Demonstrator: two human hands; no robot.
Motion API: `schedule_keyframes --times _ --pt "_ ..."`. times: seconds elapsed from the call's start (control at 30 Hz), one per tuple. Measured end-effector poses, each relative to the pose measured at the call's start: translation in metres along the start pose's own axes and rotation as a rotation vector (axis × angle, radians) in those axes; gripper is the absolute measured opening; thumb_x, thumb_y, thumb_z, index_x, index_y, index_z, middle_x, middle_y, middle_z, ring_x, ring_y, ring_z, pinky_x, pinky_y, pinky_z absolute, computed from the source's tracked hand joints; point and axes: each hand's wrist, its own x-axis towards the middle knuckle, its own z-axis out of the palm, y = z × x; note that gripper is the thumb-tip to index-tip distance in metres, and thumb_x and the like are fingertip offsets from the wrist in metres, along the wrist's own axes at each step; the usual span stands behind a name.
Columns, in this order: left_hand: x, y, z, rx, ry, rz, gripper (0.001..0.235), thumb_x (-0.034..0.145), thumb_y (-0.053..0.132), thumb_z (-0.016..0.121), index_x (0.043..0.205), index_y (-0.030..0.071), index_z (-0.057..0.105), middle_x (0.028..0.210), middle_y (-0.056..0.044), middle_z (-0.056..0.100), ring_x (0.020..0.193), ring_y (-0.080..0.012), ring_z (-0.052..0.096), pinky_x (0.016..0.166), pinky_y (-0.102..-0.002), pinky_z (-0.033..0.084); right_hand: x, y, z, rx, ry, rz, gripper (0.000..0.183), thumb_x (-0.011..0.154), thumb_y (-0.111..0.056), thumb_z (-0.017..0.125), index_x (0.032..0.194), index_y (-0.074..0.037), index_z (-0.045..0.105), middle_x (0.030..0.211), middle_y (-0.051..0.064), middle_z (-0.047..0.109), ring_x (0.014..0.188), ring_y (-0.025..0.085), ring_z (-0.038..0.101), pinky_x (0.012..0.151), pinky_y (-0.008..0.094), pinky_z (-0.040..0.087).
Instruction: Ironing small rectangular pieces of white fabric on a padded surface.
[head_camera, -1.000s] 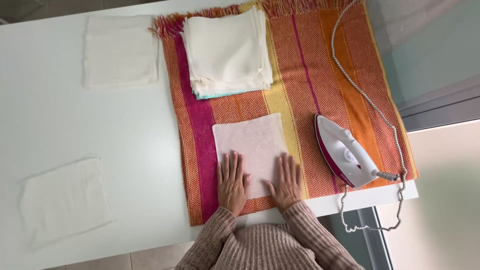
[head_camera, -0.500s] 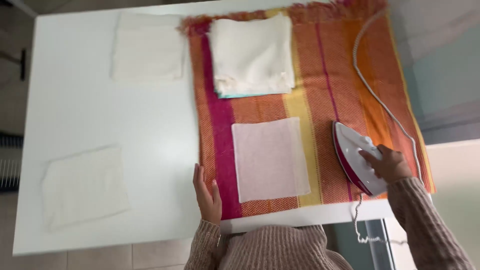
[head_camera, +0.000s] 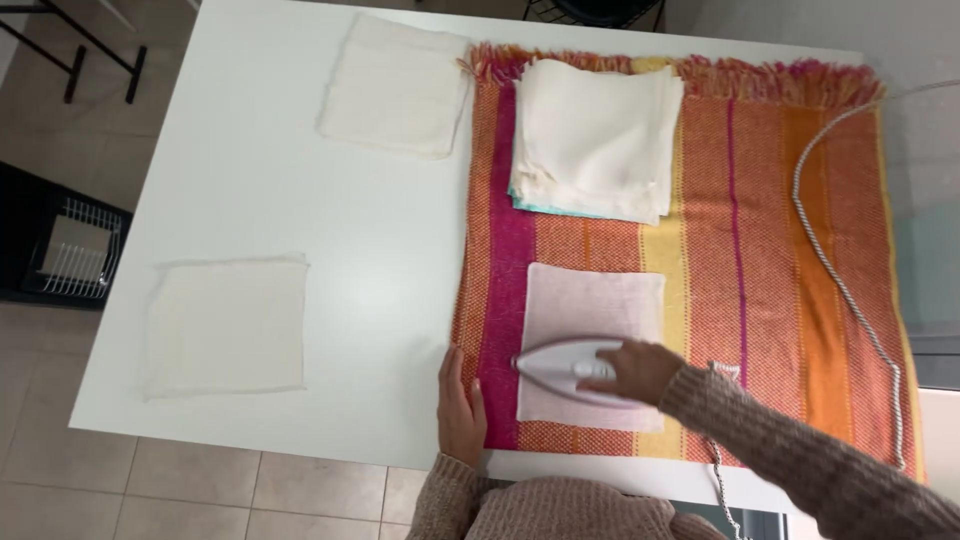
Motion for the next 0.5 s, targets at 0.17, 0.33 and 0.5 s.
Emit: schedule_keyframes --times 0.17,0.33,0.5 --pt "-0.003 0.006 -0.008 -0.002 0.011 0.002 0.05 0.102 0.016 0.043 0.15 0.002 0.035 0.158 -0.021 0.037 0.145 -0.0358 0.04 0.117 -0.043 0.039 0.023 -0.023 -0.101 0.241 0.043 0.262 0.069 0.092 -0.069 0.045 0.119 -0.009 0.063 0.071 0.007 0.069 0.044 0.012 0.061 0.049 0.029 0.063" --pt "0.003 0.002 -0.001 -0.013 0.026 0.005 0.05 0.101 0.013 0.044 0.15 0.004 0.035 0.159 -0.019 0.037 0.146 -0.035 0.04 0.118 -0.043 0.04 0.064 0.006 -0.126 0.303 0.202 0.302 0.068 0.092 -0.07 0.047 0.1 -0.008 0.073 0.049 -0.003 0.045 0.033 0.007 0.03 0.03 0.027 0.038" --pt "0.001 0.003 -0.004 -0.044 0.034 0.004 0.048 0.101 0.007 0.039 0.148 0.0 0.034 0.157 -0.023 0.035 0.147 -0.0371 0.037 0.119 -0.045 0.037 0.018 -0.042 -0.13 0.313 0.04 0.351 0.054 0.099 -0.061 0.049 0.074 -0.014 0.058 0.068 0.003 0.062 0.053 0.013 0.055 0.06 0.031 0.059"
